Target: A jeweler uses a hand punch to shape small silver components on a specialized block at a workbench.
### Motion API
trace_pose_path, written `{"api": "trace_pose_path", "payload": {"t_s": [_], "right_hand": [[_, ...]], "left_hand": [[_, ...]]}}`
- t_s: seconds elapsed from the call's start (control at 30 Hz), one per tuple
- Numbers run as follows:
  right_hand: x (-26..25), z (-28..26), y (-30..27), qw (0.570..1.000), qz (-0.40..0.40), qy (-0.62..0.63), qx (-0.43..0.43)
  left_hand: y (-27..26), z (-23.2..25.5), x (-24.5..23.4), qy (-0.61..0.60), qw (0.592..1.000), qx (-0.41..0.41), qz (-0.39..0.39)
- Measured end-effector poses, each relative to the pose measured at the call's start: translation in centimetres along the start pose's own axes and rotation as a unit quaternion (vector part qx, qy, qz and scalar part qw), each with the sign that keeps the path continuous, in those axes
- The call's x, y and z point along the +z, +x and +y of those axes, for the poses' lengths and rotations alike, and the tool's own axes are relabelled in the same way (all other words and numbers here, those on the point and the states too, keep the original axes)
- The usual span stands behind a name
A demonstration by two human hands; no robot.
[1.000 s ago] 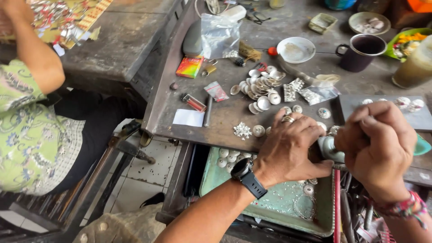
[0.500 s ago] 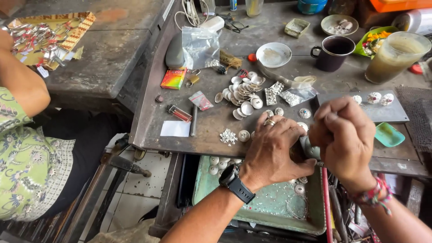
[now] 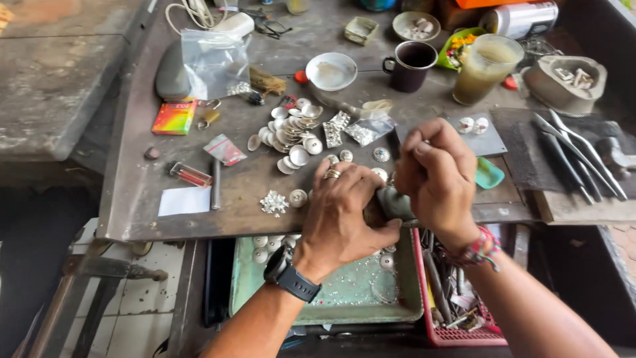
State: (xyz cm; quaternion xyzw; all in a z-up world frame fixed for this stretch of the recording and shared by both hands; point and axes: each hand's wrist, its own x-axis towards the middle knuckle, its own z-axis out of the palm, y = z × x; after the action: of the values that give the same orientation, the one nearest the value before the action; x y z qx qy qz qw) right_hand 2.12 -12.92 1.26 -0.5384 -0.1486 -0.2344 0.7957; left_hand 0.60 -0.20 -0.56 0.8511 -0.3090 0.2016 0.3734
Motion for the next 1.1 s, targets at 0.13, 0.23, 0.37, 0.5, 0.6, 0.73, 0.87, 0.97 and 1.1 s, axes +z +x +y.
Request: {"api": "trace_pose_path", "payload": {"t_s": [0.13,0.23,0.37,0.5,0.6,0.73,0.87,0.97,1.1], "right_hand": [[0.4,-0.6,-0.9,1.000,-0.019,-0.021,0.000],[0.1,-0.9,-1.2,0.999,-0.016,-0.019,0.025],[0.5,-0.3,-0.5,1.000,-0.015,-0.015,0.002],[0.4,-1.1,-1.9,0.999,-0.024,-0.024,0.033],[-0.4,-0.3,-0.3,1.000,-0.011,-0.001,0.002],[0.8,-0.4,-0.6,0.999,-0.022,-0.022,-0.013],[-0.2,-0.6,-1.1,0.999,-0.032,-0.014,0.023],[0.2,-0.2,-0.4,1.000,-0.029,-0.009,0.002],[0.8,-1.1,-1.4,0.998,-0.057,-0.029,0.013]], "left_hand": [[0.2,0.4,-0.3,-0.006,1.000,-0.011,-0.018],[0.1,0.2,-0.3,-0.004,1.000,-0.008,-0.020],[0.1,0.4,-0.4,-0.003,1.000,-0.006,-0.023],[0.0,0.2,-0.2,0.001,1.000,0.001,-0.013],[0.2,0.3,-0.3,-0.001,1.000,-0.009,-0.020],[0.4,0.4,-0.4,-0.002,1.000,-0.005,-0.017],[0.2,0.3,-0.3,-0.009,1.000,-0.007,-0.011],[0.0,0.3,-0.1,-0.007,1.000,-0.006,-0.007],[0.0,0.4,-0.1,0.004,1.000,-0.011,0.001]]}}
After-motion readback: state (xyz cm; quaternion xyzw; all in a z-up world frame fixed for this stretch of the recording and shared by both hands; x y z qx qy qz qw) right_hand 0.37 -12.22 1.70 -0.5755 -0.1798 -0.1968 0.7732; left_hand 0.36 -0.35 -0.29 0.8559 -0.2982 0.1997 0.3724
